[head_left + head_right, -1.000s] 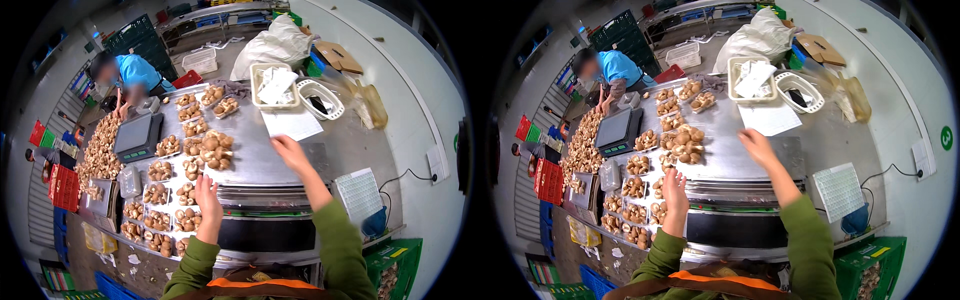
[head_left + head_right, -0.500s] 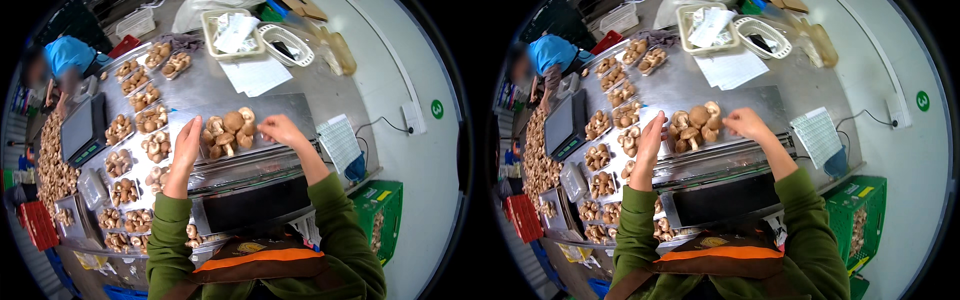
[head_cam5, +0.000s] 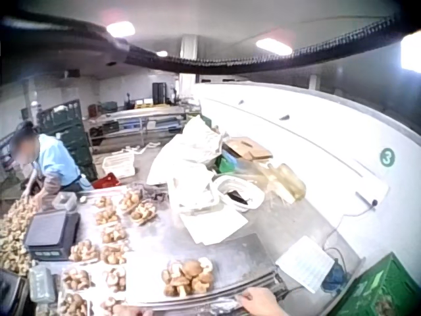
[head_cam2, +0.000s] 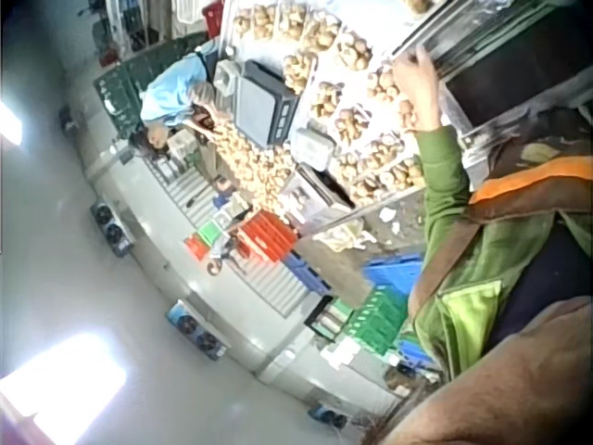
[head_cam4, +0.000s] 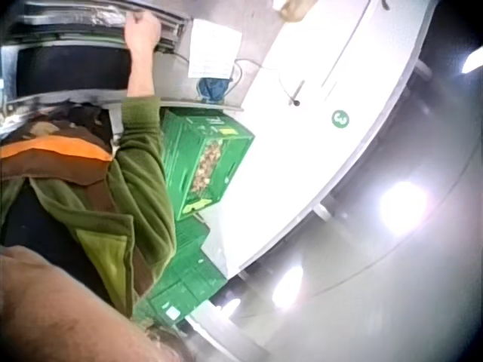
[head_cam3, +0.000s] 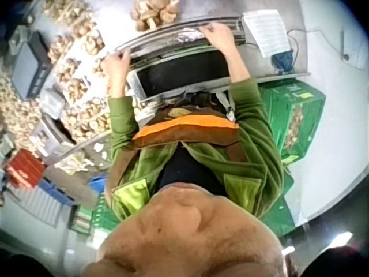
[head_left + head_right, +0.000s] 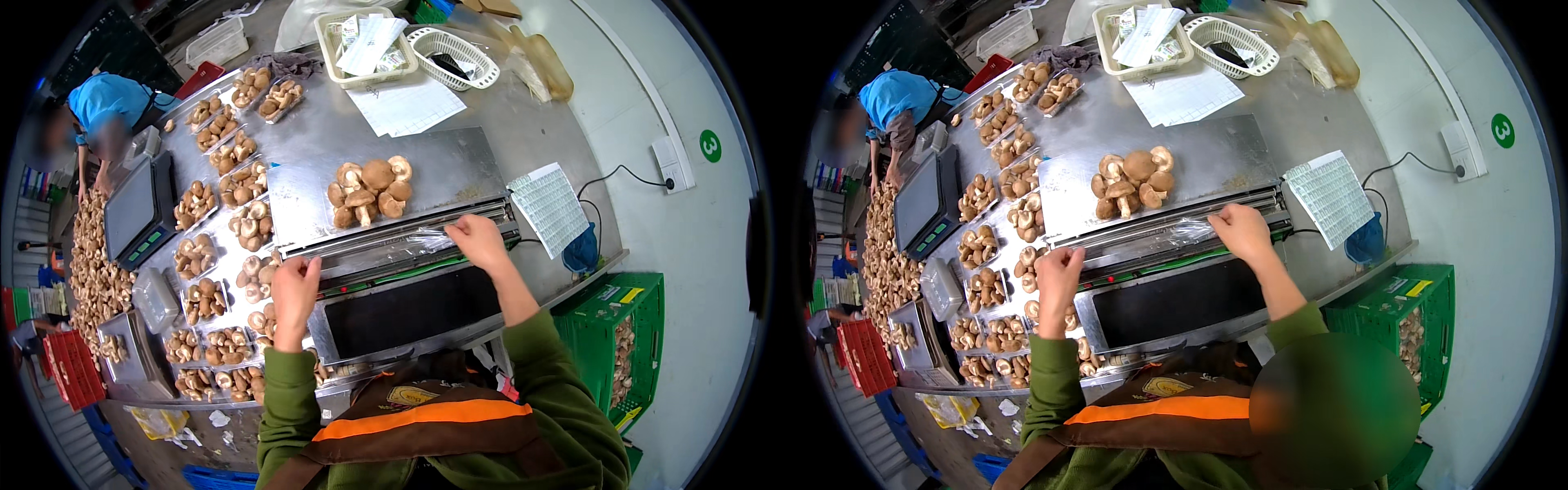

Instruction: The person packs mushrooms into plastic trays using a heat sealing machine, applies labels to the trays, and places them into a green crate, then carries the crate through the warehouse.

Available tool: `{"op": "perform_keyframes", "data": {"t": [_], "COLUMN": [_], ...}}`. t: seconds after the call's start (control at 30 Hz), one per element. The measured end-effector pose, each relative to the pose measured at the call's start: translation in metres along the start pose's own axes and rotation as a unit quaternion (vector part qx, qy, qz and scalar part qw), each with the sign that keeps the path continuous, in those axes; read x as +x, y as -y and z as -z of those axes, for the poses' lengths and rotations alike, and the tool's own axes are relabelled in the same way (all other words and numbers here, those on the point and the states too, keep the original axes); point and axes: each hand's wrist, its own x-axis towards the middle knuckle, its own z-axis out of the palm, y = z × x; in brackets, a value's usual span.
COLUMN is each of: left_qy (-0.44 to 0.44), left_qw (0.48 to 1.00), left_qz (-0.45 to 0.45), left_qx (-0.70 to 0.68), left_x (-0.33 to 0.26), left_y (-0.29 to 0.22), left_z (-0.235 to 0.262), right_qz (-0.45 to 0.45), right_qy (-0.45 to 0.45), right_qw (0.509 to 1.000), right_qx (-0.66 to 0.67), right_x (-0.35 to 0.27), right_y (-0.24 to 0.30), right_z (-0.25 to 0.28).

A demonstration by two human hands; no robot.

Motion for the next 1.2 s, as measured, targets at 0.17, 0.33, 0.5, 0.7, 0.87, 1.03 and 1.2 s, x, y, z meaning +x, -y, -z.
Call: {"op": "perform_keyframes", "data": {"t": [0.17, 0.33, 0.5, 0.7, 0.87, 1.03, 1.2], "left_qy": [0.235, -0.067, 0.133, 0.262, 0.181, 0.120, 0.190], "left_qw": [0.712, 0.855, 0.981, 0.906, 0.926, 0.935, 0.938], "left_qz": [0.106, -0.250, -0.109, -0.002, 0.040, 0.099, 0.147], "left_qx": [-0.653, -0.449, -0.087, -0.331, -0.329, -0.318, -0.251], "left_x": [-0.015, 0.089, 0.166, 0.114, 0.077, 0.013, -0.052], "left_y": [-0.021, -0.080, -0.014, -0.014, -0.008, -0.043, -0.031], "left_z": [0.081, 0.085, -0.015, -0.004, 0.006, 0.037, 0.039], "right_qz": [-0.087, 0.159, 0.018, -0.112, 0.017, -0.026, -0.158], "right_qy": [0.285, 0.041, 0.201, 0.294, 0.193, 0.155, 0.266], "right_qw": [0.784, 0.854, 0.960, 0.917, 0.960, 0.969, 0.925], "right_qx": [0.544, 0.494, 0.192, 0.245, 0.200, 0.192, 0.223], "right_x": [-0.016, 0.056, 0.199, 0.136, 0.079, -0.009, -0.083], "right_y": [0.049, 0.172, 0.065, 0.037, 0.061, 0.082, 0.044], "right_z": [0.060, 0.071, 0.002, 0.004, 0.005, 0.034, 0.032]}}
